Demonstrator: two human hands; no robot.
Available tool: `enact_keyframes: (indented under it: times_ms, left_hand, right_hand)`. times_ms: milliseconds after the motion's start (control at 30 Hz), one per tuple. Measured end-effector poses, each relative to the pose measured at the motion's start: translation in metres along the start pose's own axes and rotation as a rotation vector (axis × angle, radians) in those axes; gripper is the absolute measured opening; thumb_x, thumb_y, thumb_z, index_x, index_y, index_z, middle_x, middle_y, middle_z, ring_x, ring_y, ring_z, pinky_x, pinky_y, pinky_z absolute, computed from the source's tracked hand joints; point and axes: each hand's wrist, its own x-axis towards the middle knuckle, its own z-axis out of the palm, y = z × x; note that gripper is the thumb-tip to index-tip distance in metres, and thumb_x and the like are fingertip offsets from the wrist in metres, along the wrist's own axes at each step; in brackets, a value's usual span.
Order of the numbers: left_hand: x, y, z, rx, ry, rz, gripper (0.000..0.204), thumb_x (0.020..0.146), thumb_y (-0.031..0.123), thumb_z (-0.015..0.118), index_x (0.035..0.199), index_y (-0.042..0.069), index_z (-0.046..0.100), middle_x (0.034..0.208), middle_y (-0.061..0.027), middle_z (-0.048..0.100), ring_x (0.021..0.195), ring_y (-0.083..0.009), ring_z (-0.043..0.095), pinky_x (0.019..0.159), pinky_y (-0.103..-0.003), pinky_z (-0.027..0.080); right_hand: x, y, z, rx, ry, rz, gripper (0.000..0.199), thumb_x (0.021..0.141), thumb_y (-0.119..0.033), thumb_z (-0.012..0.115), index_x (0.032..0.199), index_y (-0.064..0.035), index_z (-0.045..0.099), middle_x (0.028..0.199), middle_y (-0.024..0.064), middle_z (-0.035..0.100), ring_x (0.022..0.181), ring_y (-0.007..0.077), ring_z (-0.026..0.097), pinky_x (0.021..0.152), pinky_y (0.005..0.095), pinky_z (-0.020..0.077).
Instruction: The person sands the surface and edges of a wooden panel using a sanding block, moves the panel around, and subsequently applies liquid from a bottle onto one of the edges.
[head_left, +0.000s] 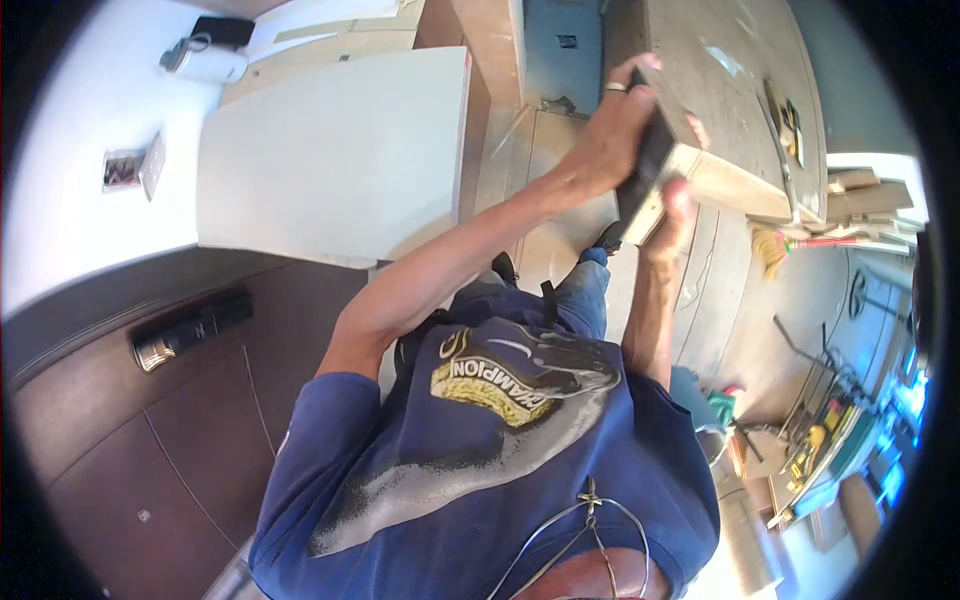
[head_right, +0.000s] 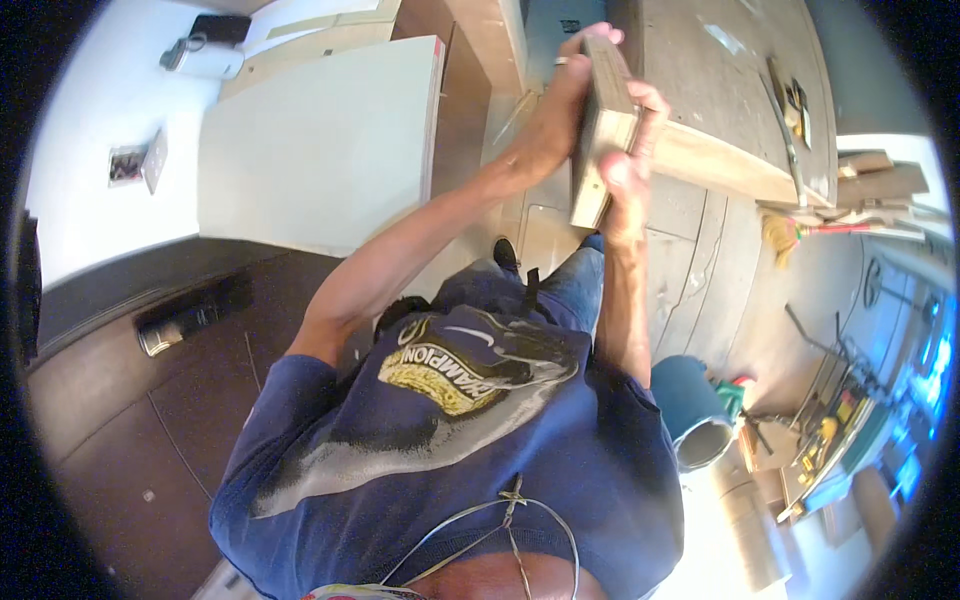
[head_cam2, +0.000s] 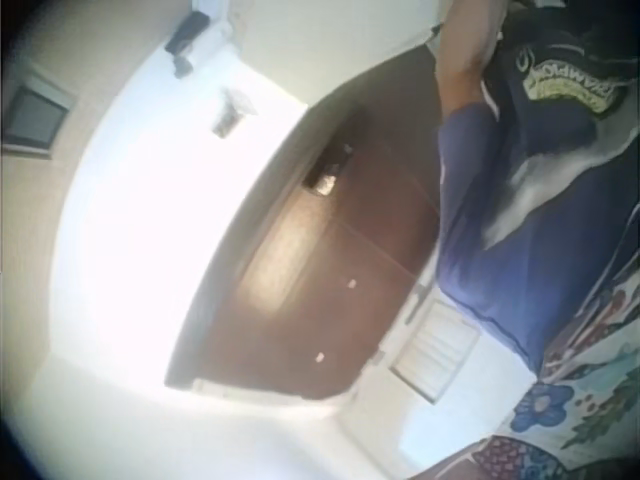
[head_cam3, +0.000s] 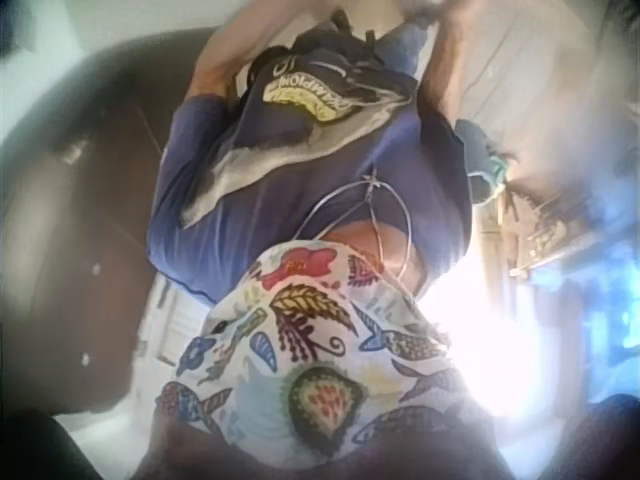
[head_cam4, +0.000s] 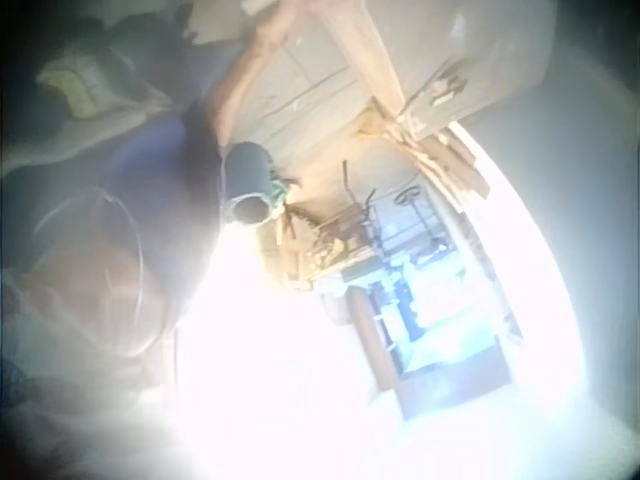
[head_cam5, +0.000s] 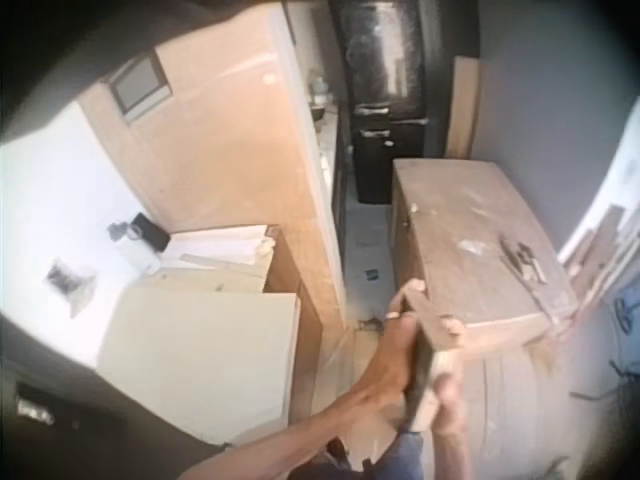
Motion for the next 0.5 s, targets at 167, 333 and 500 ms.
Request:
enact_keyframes:
  times_ms: [167, 333, 500]
  left_hand:
    - [0.004, 0.001, -0.120, 0.760, -0.025, 0.272, 0.035, 0.107, 0.027, 0.050, 0.132, 0.007, 0.064, 0.134, -0.0148, 0.065, 0.115, -0.0260, 0.062, 0.104, -0.038, 0.046]
    - [0.024, 0.003, -0.254, 1.128, 0.072, 0.044, 0.044, 0.108, 0.037, 0.045, 0.109, 0.003, 0.074, 0.111, -0.0187, 0.073, 0.100, -0.0317, 0.069, 0.093, -0.040, 0.052]
    - [0.026, -0.016, -0.273, 1.512, -0.079, -0.436, 0.068, 0.107, 0.051, 0.032, 0.088, 0.000, 0.073, 0.089, -0.0266, 0.071, 0.094, -0.0465, 0.066, 0.088, -0.052, 0.050]
  right_hand:
    - [-0.027, 0.061, 0.030, -0.009, 0.077, 0.049, 0.089, 0.086, -0.054, 0.064, 0.155, -0.0042, 0.036, 0.155, 0.0157, 0.040, 0.141, 0.0276, 0.040, 0.117, 0.0400, 0.0327]
    - [-0.098, 0.122, 0.059, -0.020, 0.021, 0.288, 0.081, 0.093, -0.044, 0.063, 0.157, -0.0045, 0.035, 0.149, 0.0167, 0.048, 0.140, 0.0289, 0.044, 0.117, 0.0411, 0.0331]
    - [-0.123, 0.142, 0.061, 0.038, 0.046, 0.383, 0.081, 0.094, -0.045, 0.065, 0.158, -0.0055, 0.034, 0.145, 0.0158, 0.050, 0.135, 0.0270, 0.046, 0.114, 0.0407, 0.0354]
